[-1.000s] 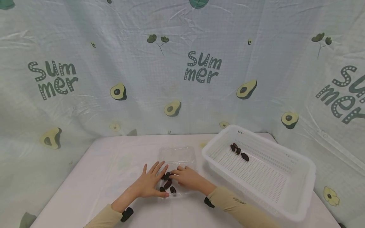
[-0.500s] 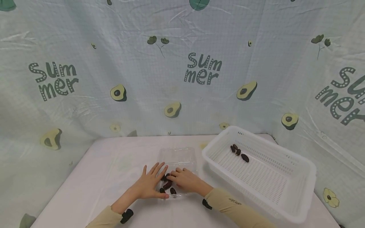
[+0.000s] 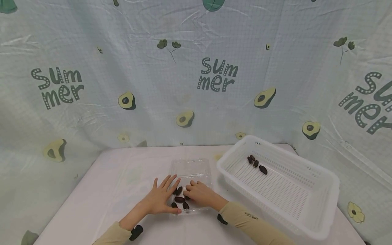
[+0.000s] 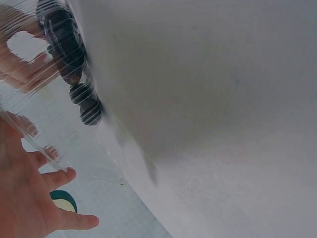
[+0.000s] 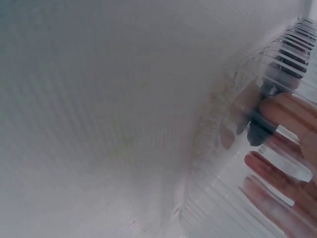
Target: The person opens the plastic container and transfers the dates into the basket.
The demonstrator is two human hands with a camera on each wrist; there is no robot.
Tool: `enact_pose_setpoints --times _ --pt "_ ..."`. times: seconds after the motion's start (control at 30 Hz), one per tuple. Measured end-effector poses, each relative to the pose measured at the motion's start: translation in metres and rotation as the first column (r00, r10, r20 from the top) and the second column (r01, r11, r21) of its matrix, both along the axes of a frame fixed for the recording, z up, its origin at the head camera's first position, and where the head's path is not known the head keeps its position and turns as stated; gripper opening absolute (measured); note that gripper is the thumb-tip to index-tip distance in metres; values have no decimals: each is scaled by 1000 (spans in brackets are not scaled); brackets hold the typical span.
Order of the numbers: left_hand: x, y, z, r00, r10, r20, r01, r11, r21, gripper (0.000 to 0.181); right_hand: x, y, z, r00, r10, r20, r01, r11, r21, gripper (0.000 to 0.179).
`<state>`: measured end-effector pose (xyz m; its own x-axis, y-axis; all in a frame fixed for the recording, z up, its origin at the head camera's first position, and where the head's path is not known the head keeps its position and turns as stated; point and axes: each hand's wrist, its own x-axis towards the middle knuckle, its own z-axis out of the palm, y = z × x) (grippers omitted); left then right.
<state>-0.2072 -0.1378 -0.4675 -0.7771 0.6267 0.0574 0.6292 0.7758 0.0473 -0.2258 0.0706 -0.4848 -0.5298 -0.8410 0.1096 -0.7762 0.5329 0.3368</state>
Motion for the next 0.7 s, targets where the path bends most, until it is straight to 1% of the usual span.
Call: enact_pose_setpoints --times 0.33,0.5,0.7 --pt "-1 -1 -1 1000 -8 -9 8 1000 -10 106 0 1 4 1000 1 -15 -1 1000 9 6" --pt "0 -1 0 1000 -6 -6 6 1000 -12 106 2 3 10 1000 10 -19 -10 1000 -16 5" --pt "1 -1 2 1000 -9 0 9 1000 1 107 5 10 19 998 27 -60 -28 999 -18 5"
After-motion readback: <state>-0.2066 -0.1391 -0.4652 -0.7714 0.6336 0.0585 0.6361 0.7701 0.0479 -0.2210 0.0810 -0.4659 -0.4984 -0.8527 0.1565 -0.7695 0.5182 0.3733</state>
